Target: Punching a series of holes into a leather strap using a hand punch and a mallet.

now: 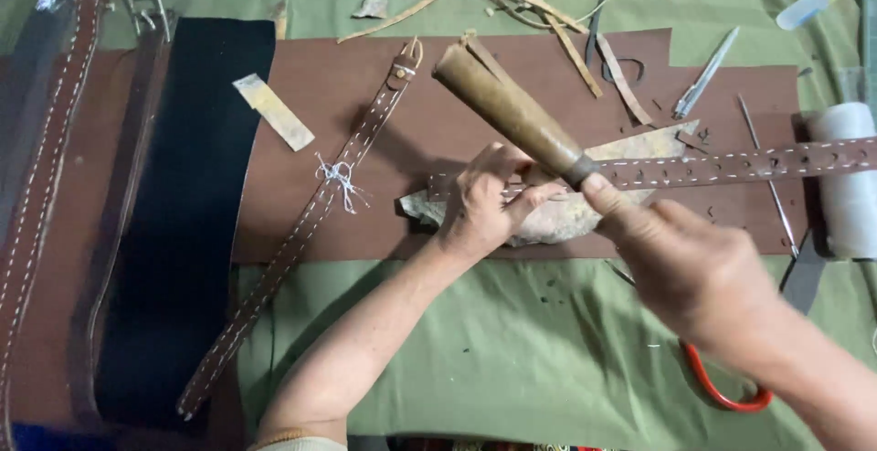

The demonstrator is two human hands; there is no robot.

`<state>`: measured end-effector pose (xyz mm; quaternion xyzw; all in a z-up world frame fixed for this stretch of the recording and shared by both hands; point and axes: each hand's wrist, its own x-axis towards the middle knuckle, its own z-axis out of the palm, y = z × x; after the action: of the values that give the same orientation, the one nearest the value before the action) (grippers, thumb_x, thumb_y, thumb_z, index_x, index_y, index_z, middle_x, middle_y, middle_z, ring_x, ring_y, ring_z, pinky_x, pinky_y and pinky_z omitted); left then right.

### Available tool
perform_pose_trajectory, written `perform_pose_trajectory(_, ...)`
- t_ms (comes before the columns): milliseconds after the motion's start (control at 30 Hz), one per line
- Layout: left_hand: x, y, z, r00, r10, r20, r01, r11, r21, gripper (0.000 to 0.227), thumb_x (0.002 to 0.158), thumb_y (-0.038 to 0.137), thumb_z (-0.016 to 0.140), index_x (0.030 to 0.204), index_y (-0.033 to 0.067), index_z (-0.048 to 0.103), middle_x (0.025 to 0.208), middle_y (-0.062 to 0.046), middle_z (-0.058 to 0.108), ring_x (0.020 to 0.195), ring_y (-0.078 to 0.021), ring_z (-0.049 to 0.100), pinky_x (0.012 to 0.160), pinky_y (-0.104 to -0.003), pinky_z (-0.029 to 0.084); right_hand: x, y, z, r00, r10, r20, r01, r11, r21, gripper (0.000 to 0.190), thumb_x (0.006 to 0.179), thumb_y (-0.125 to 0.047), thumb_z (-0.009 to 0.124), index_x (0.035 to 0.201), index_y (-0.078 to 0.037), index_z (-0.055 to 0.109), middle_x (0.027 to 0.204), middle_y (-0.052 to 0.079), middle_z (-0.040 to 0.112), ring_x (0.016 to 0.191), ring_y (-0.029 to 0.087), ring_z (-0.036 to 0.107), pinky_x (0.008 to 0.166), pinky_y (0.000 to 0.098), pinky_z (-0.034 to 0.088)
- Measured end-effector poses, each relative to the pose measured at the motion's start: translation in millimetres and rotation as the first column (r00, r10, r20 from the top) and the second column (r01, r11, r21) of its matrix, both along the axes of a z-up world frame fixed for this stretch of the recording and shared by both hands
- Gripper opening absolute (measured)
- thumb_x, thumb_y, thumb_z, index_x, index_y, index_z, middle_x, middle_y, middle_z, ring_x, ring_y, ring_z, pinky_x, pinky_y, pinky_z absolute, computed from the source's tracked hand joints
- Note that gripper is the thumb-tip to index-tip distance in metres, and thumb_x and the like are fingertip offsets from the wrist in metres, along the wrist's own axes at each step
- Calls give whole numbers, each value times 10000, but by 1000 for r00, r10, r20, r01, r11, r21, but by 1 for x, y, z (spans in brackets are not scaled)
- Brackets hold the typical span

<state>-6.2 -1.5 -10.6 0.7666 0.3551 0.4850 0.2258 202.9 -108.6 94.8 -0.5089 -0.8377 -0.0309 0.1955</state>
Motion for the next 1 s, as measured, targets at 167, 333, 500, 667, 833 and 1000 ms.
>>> perform_pose_trajectory(167, -2, 3, -2, 992, -32, 121, 27, 999, 45, 411, 875, 327, 838, 1166, 137, 617, 985, -6, 656, 838, -169, 620, 799, -331, 528, 1, 13, 3, 920, -36, -391, 94, 987, 131, 353, 1098, 137, 678, 1447, 118, 631, 1366, 268, 713, 1090, 245, 710, 983, 343, 543)
perform_pose_trajectory(333, -9, 3, 7, 966, -152, 210, 162, 986, -33, 421, 948, 228, 788, 1317, 121, 617, 1134, -82, 681, 999, -257, 691, 884, -355, 593, -4, 63, -92, 883, -199, -426, 181, 980, -84, 348, 1035, -65, 681, 1356, -197, 701, 1124, 105, 706, 932, 279, 705, 796, 399, 525)
perform_pose_trajectory(500, -9, -2, 12, 942, -103, 319, 159, 975, -154, 324, 896, 189, 826, 1193, 119, 718, 1029, -81, 737, 925, -288, 739, 814, -373, 599, -16, 68, -131, 882, -370, -293, 298, 918, -262, 271, 924, -257, 777, 1178, -353, 774, 891, 20, 688, 733, 329, 715, 594, 463, 538)
perform_pose_trajectory(667, -8, -4, 12, 942, -4, 334, 120, 938, -326, 379, 788, 213, 919, 1117, 159, 741, 906, 4, 727, 804, -92, 678, 729, -260, 601, -19, 69, -126, 874, -443, -201, 344, 855, -388, 249, 930, -304, 770, 1146, -427, 752, 941, -39, 682, 687, 281, 713, 597, 413, 552)
perform_pose_trajectory(833, -6, 0, 15, 936, 74, 343, 65, 924, -377, 384, 789, 156, 918, 1074, 113, 663, 881, -30, 710, 749, -91, 671, 668, -258, 603, -22, 67, -117, 881, -444, -163, 349, 843, -409, 249, 940, -322, 757, 1169, -417, 734, 957, -9, 659, 727, 347, 708, 609, 448, 566)
perform_pose_trajectory(1000, -12, 11, 2, 840, 115, 530, 158, 882, -443, 341, 811, 88, 889, 1021, 123, 622, 922, -32, 700, 778, -103, 662, 722, -276, 631, -25, 68, -109, 889, -426, -167, 337, 856, -392, 209, 960, -355, 776, 1165, -367, 740, 940, 31, 649, 708, 387, 696, 607, 472, 572)
